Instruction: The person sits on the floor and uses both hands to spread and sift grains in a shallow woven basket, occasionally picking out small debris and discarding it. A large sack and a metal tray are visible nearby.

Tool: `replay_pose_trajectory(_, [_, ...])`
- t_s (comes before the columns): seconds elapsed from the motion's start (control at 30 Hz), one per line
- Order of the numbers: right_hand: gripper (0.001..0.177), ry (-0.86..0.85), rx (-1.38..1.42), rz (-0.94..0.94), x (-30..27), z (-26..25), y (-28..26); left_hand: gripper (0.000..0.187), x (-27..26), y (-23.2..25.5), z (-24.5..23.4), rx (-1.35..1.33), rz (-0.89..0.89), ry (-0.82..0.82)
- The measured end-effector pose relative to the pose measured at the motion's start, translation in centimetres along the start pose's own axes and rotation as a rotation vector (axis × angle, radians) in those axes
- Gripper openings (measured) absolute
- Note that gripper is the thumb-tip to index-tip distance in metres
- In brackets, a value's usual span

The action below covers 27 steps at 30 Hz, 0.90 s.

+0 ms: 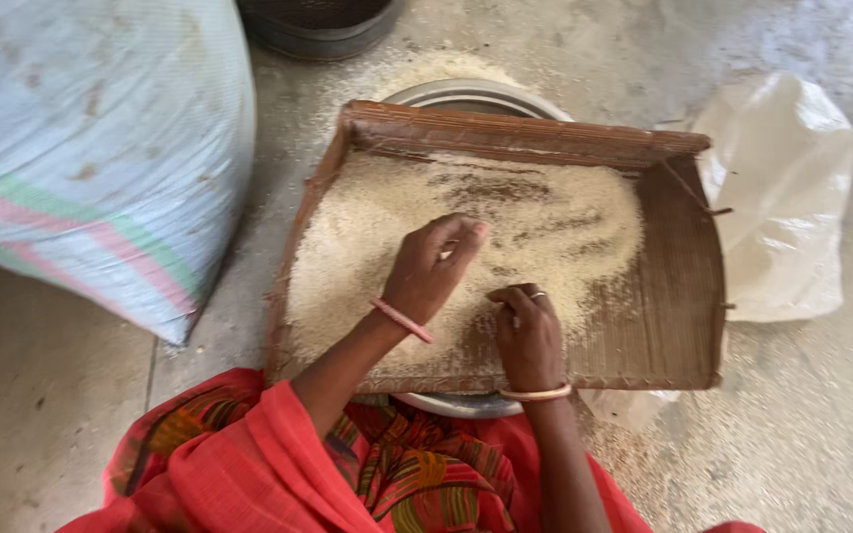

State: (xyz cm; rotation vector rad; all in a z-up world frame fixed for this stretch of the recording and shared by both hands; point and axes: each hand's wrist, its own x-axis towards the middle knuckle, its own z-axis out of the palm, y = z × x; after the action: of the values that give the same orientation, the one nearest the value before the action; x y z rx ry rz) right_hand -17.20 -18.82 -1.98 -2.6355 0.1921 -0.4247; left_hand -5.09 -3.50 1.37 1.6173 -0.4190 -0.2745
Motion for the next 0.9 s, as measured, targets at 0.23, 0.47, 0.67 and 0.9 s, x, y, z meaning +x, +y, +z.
replay_pose_trajectory(0.23, [0.015, 0.146, 0.037, 0.231, -0.7, -1.9, 3.6, 0.043, -0.3, -0.1, 0.9, 0.055, -0.083, -0.100])
replay_pose_trajectory(0.47, [0.015, 0.185, -0.165, 0.387, 0.2, -2.9, 8.7, 0.046, -2.4, -0.4, 3.9, 0.135, -0.044, -0.372])
replay_pose_trajectory(0.67, [0.013, 0.236, -0.099, 0.310, 0.6, -2.4, 9.9, 0.055, -3.4, -0.1, 4.8, 0.269, -0.031, -0.477])
replay_pose_trajectory(0.9, [0.011, 0.159, -0.060, 0.363, 1.1, -3.1, 9.3, 0.054, -3.1, -0.4, 4.9, 0.263, -0.013, -0.438])
